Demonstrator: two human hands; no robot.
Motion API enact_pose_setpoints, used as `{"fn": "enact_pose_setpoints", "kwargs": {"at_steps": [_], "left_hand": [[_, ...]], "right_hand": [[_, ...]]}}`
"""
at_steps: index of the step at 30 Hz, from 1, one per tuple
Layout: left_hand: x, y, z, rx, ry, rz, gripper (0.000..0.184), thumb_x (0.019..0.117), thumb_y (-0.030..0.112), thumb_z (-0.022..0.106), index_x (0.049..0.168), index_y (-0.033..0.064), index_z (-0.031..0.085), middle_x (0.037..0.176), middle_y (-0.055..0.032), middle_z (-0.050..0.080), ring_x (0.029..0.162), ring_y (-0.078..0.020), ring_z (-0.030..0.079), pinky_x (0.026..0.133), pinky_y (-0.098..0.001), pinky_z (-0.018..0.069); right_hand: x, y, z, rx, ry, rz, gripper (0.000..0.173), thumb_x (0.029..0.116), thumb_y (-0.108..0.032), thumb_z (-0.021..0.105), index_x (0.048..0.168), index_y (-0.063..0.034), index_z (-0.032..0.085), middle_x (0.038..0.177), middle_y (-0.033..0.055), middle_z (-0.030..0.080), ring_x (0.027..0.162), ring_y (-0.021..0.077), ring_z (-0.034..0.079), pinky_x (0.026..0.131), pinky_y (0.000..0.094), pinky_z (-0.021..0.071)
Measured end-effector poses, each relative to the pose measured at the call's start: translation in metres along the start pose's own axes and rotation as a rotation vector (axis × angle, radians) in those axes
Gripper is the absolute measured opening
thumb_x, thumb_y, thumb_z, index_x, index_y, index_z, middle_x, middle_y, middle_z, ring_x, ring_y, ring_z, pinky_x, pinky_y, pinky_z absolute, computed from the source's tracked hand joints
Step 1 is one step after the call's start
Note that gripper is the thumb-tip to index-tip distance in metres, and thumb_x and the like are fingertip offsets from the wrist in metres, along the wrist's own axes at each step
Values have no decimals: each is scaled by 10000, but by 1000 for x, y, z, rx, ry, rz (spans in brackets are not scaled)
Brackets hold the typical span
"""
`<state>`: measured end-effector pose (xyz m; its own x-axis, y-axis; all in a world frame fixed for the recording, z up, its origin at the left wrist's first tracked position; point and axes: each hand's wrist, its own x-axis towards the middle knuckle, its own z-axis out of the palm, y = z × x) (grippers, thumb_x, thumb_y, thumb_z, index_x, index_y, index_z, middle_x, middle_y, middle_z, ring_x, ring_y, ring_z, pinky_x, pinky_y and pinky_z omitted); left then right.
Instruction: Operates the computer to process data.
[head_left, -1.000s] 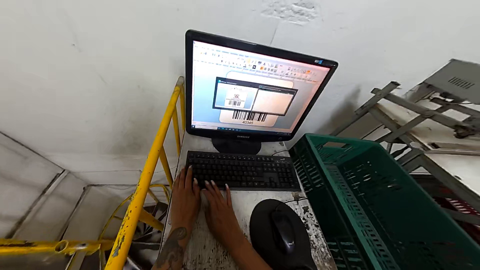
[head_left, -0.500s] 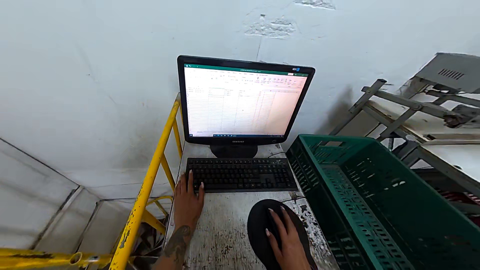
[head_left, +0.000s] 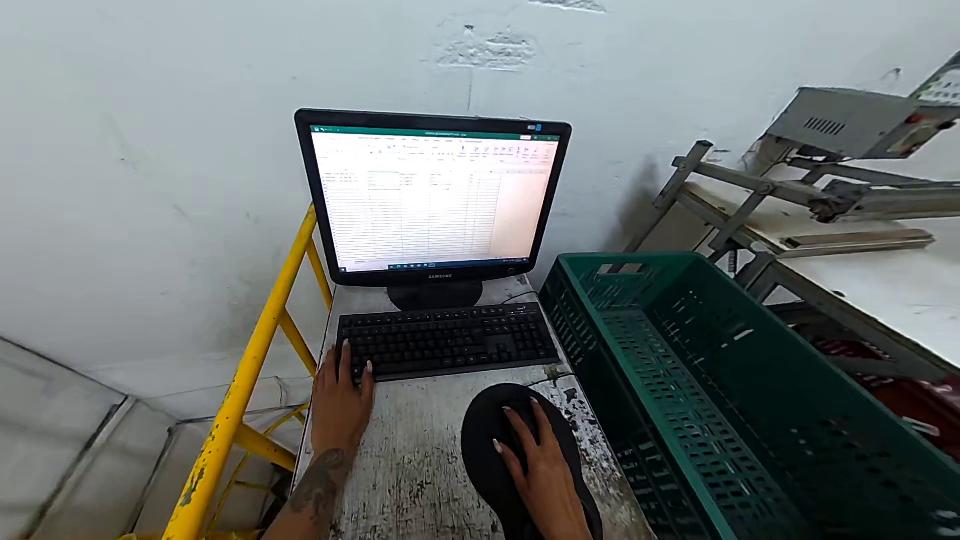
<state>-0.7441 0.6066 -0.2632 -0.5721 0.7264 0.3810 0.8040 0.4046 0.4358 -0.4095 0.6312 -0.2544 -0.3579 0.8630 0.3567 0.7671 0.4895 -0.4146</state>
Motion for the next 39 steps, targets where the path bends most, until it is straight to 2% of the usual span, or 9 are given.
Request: {"fn": "enact_pose_setpoints", "kwargs": {"at_steps": [14,21,25,27,30,33,36,39], "left_hand": [[0,1,-3,20,-34,-22,686,1049,531,345,1570,91,415,1583,-240,405,1440,-406,438,1184,-558,337],[0,0,-3,19,-31,-17,682,1051,521,349,1567,79,417,1581,-247,404,1439,-410,438,1183,-553,341],[0,-1,-4,18,-26,-22,675,1051,528,358,1567,97,424,1579,-233,414,1433,-405,447,1178,-551,347],[-1,-1,-4,23,-39,-31,674,1054,529,359,1573,101,414,1586,-226,408,1439,-399,441,1183,-548,343],[-2,-2,-4,21,-41,-43,684,1053,534,375,1582,101,395,1594,-219,399,1447,-392,432,1190,-539,337],[-7,-2,-7,29,-69,-35,712,1051,534,390,1606,91,334,1615,-222,359,1465,-392,403,1208,-556,293],[-26,-4,-11,43,-127,-44,742,1057,554,382,1626,90,273,1655,-206,289,1507,-364,340,1228,-563,234],[-44,-9,-16,65,-145,-36,755,1052,545,388,1632,83,245,1680,-178,243,1543,-328,276,1253,-529,190]], "right_hand": [[0,1,3,-53,28,10,456,982,-423,589,1372,-199,666,1507,272,485,1311,409,575,1018,445,540],[0,2,2,0,-35,-24,532,955,-450,623,1423,-195,619,1551,268,431,1385,400,507,1081,440,497],[0,2,4,16,-19,-48,510,959,-434,615,1408,-192,632,1543,261,446,1378,394,517,1068,437,507],[-1,2,4,14,-15,-45,511,953,-430,618,1404,-191,636,1539,259,453,1373,399,521,1072,449,504],[-3,4,6,26,-18,-49,511,951,-431,616,1402,-191,639,1538,250,460,1382,424,502,1135,521,434],[-2,4,4,37,-13,-59,512,953,-429,604,1400,-182,643,1524,259,473,1367,442,510,1133,548,427],[-5,1,-2,53,-61,-41,502,979,-411,604,1413,-160,629,1524,267,466,1336,461,531,1061,549,493],[-6,0,-2,51,-90,-31,489,972,-343,650,1418,-146,615,1529,258,456,1317,457,544,1013,575,517]]}}
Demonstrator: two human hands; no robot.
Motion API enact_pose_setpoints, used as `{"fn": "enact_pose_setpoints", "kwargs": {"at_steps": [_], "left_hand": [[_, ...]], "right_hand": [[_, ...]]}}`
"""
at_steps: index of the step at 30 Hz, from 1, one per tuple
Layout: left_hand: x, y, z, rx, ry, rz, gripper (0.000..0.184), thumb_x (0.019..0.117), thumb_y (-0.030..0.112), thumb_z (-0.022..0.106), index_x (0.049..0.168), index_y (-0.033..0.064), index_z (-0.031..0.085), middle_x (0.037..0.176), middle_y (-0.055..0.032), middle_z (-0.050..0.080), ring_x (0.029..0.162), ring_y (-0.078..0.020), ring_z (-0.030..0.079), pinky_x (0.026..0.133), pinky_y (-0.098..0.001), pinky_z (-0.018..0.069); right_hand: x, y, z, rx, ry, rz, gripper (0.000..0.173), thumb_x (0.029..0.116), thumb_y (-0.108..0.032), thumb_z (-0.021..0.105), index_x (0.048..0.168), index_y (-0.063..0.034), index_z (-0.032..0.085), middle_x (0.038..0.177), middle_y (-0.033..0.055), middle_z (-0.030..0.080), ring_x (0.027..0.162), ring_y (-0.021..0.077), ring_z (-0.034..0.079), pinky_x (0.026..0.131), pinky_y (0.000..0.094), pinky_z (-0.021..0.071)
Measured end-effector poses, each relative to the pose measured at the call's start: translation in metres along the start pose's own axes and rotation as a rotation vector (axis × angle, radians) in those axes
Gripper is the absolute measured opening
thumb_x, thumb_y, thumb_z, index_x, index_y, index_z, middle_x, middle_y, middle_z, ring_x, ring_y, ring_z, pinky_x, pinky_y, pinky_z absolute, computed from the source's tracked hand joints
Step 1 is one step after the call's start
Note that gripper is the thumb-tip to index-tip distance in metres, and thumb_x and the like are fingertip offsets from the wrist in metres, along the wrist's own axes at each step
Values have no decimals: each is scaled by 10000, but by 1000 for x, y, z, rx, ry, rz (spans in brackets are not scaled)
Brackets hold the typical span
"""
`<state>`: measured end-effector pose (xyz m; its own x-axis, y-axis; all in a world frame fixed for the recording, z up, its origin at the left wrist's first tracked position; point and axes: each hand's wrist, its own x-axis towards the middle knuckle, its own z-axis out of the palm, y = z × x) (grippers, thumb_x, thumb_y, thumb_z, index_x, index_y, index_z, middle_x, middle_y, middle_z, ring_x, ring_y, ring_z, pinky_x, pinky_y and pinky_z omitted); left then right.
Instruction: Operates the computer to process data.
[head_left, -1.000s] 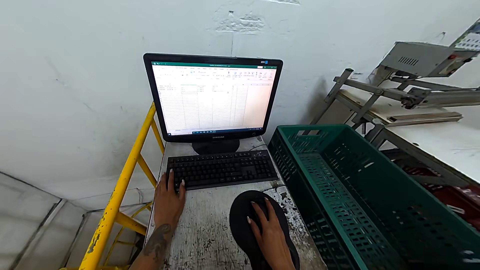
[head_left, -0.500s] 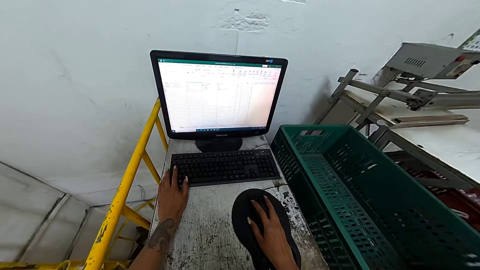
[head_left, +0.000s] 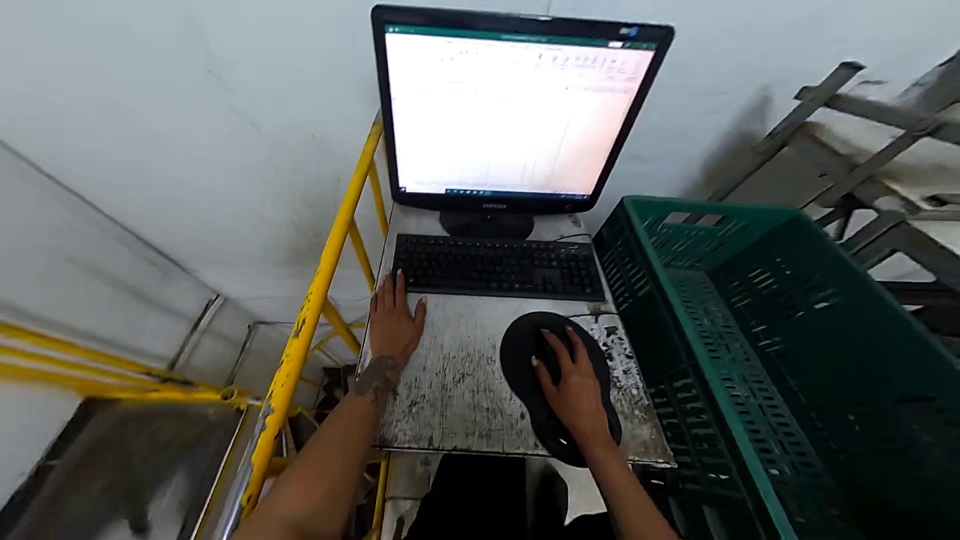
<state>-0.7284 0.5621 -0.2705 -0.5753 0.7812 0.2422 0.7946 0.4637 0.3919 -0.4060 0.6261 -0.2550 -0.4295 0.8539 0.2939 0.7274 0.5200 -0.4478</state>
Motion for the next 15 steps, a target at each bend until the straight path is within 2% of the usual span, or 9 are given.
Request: {"fn": "enact_pose_setpoints", "kwargs": {"at_steps": [4,8,11,15], "left_hand": [[-11,-1,-5,19,-12,0,712,1057,473,422,1637,103,239,1694,-135,227,1548,-310,264,1257,-510,196],[-9,3,-6,14,-10,-8,682,1054,415,442,1620,72,279,1677,-163,262,1532,-327,299,1243,-538,221],[-6,4,-5,2,-25,-25,677,1060,399,446,1619,59,270,1676,-176,255,1530,-328,301,1242,-535,211],[-2,5,-5,-14,-19,-39,679,1053,396,449,1626,85,261,1673,-167,268,1532,-312,301,1250,-510,202]], "right_hand": [[-5,-2,3,-13,24,17,486,972,-329,626,1421,-142,615,1546,263,437,1345,454,523,1039,552,507],[-1,-1,2,-32,40,19,484,974,-367,603,1405,-150,634,1538,266,450,1334,449,537,1054,530,501],[0,-2,-1,-24,27,30,455,989,-342,624,1401,-149,634,1521,272,465,1312,480,544,1016,589,509],[2,0,-4,-22,-24,18,497,996,-337,635,1454,-153,578,1557,261,423,1346,515,488,1038,667,447]]}}
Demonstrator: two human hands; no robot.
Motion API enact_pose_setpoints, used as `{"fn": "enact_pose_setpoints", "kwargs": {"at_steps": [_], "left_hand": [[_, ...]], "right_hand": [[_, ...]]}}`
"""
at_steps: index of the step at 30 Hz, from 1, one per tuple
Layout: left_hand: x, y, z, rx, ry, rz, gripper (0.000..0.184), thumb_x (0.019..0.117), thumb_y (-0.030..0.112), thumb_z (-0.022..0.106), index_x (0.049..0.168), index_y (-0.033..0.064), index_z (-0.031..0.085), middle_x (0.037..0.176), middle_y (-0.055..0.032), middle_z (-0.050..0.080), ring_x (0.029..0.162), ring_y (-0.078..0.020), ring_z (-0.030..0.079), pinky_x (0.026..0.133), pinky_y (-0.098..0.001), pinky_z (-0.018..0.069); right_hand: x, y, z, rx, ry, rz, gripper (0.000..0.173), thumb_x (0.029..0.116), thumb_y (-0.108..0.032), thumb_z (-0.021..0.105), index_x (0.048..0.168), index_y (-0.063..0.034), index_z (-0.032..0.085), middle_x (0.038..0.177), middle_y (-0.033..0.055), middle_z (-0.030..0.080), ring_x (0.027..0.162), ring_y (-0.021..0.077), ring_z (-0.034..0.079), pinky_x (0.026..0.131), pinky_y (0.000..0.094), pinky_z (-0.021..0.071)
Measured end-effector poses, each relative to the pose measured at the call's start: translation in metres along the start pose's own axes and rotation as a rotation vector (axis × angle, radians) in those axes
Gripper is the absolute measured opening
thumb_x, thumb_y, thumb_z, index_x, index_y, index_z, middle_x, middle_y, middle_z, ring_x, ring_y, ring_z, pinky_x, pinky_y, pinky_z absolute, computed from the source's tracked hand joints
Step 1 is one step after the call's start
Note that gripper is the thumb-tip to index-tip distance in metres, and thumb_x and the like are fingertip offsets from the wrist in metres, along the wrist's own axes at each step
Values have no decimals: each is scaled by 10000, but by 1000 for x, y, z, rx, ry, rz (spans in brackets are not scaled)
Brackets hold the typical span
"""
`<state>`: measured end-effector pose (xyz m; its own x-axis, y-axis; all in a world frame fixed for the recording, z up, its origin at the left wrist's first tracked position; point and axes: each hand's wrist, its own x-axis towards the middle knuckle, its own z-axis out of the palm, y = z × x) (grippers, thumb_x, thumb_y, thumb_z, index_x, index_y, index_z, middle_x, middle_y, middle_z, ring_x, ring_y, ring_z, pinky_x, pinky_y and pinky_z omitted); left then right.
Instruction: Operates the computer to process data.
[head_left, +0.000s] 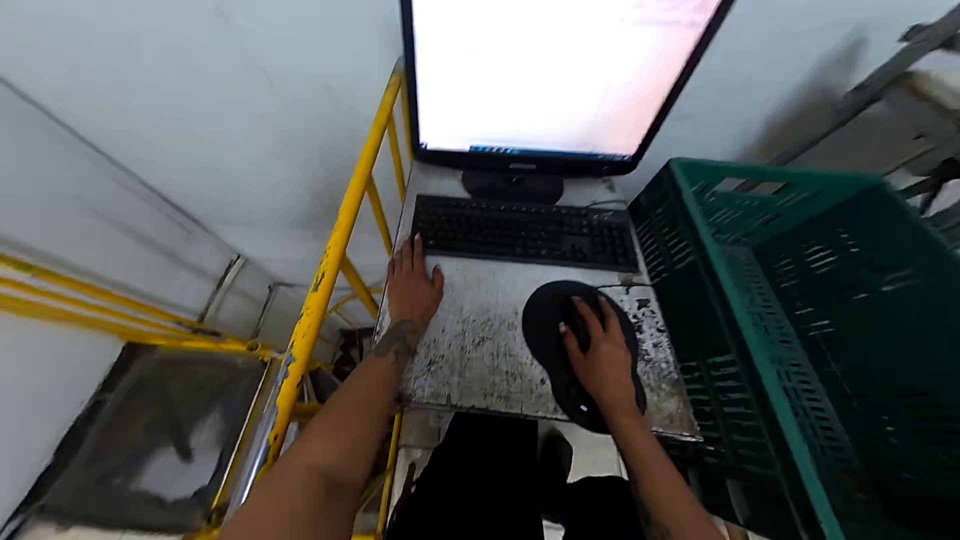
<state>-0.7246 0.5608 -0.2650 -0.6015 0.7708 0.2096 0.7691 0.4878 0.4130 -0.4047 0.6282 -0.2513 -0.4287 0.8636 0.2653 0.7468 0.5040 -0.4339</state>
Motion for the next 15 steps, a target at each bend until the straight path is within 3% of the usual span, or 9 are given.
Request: {"fn": "enact_pose_setpoints", "kwargs": {"at_steps": [2,11,15], "left_hand": [[0,0,-1,1,3,3,683,1047,397,452,1629,96,261,1671,-159,279,1533,-299,303,1251,-502,206],[3,2,-4,2,2,6,673,1040,394,452,1623,100,285,1662,-152,304,1527,-299,316,1256,-487,202],[7,2,-3,20,-3,21,676,1036,389,456,1616,83,294,1650,-170,321,1516,-312,337,1248,-497,223]], "right_hand": [[0,2,-1,3,-17,-15,516,1001,-365,617,1460,-136,564,1574,247,405,1392,507,438,1093,688,381],[3,1,-4,-13,-30,-5,567,999,-429,594,1489,-151,526,1585,257,376,1417,498,408,1101,678,366],[4,2,-5,-15,-40,10,617,991,-485,574,1502,-145,512,1607,251,346,1445,495,370,1141,682,307]]}}
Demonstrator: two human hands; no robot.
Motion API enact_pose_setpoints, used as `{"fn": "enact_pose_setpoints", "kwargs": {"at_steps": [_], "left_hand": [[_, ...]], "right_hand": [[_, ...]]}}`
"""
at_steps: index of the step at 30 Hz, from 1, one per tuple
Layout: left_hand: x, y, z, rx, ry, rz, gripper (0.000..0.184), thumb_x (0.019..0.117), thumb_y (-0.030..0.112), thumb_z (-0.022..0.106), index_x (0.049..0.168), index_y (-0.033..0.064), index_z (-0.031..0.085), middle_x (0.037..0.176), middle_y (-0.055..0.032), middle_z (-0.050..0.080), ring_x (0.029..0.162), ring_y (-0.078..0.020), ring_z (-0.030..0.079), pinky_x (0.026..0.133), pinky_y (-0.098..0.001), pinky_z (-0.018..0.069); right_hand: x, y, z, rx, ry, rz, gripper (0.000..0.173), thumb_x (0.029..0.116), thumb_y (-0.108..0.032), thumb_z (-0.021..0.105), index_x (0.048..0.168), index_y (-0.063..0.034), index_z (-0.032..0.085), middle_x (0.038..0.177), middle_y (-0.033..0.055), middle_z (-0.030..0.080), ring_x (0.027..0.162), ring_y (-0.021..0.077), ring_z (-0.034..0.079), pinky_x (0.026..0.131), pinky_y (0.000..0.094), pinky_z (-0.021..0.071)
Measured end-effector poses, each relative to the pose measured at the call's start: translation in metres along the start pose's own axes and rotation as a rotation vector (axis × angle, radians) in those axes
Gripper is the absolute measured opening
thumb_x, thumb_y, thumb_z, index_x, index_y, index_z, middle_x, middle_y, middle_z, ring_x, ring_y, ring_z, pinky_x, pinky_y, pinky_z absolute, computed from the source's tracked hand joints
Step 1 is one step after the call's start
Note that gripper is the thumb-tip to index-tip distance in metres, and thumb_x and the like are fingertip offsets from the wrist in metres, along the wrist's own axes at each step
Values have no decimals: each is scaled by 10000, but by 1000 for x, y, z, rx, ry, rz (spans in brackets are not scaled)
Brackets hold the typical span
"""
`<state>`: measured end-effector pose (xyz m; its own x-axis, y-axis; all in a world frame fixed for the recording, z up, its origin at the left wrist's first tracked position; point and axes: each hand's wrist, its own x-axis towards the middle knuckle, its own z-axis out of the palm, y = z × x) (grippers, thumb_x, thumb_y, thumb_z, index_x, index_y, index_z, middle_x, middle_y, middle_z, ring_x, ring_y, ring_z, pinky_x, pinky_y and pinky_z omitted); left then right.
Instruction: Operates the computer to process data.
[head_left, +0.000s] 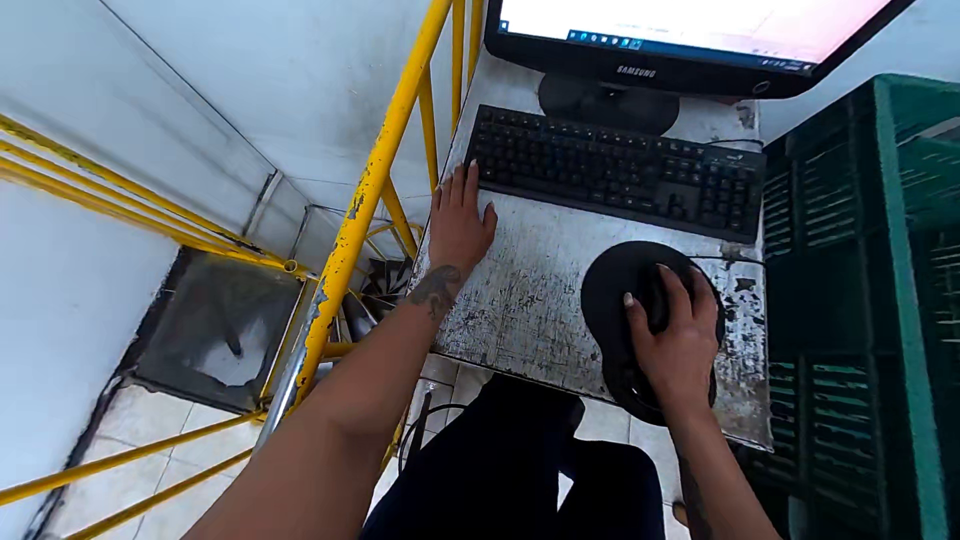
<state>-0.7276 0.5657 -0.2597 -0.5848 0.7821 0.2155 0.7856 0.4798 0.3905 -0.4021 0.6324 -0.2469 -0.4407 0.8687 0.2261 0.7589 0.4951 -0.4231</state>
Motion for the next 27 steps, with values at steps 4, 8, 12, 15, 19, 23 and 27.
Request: {"fn": "enact_pose_setpoints", "kwargs": {"at_steps": [4,8,12,15,19,23,27], "left_hand": [[0,1,0,-21,10,7,672,1033,387,460,1616,93,302,1656,-149,320,1516,-287,340,1242,-498,239],[-1,4,-5,1,-12,13,658,1041,388,435,1620,108,297,1667,-121,306,1524,-256,330,1248,-479,249],[-2,8,-8,11,-25,5,664,1045,415,438,1618,108,302,1660,-111,325,1520,-268,338,1240,-496,279],[-2,13,-10,11,-57,-36,668,1055,408,449,1627,112,273,1667,-112,305,1500,-299,365,1215,-533,310],[-1,14,-12,35,-65,-50,663,1042,369,426,1620,83,273,1655,-151,317,1497,-328,364,1207,-526,318],[0,17,-12,43,-93,-77,669,1034,335,443,1624,82,256,1646,-185,319,1493,-369,360,1195,-571,318],[0,15,-14,72,-123,-110,661,1035,350,394,1617,64,265,1628,-226,329,1491,-400,353,1213,-566,281]], "right_hand": [[1,-2,-3,17,-24,40,676,985,-518,559,1541,-147,461,1624,237,321,1447,503,356,1134,686,308],[1,-3,-3,70,8,65,694,979,-486,587,1551,-122,442,1611,238,349,1447,476,381,1145,665,331],[0,-3,-4,143,14,121,678,989,-490,572,1550,-125,456,1628,210,338,1488,420,346,1191,647,290],[2,-3,-7,181,41,174,672,975,-495,594,1522,-115,499,1611,228,362,1474,431,368,1173,619,343],[1,-1,-10,273,119,180,541,961,-421,650,1354,-49,641,1494,288,482,1425,469,415,1183,668,282],[33,-22,-71,466,10,15,273,981,-349,656,1107,-132,763,1104,69,734,1077,207,676,1013,438,518],[111,-100,-211,1016,-328,-349,213,965,-232,699,930,-36,773,878,86,753,875,193,709,968,358,505]]}}
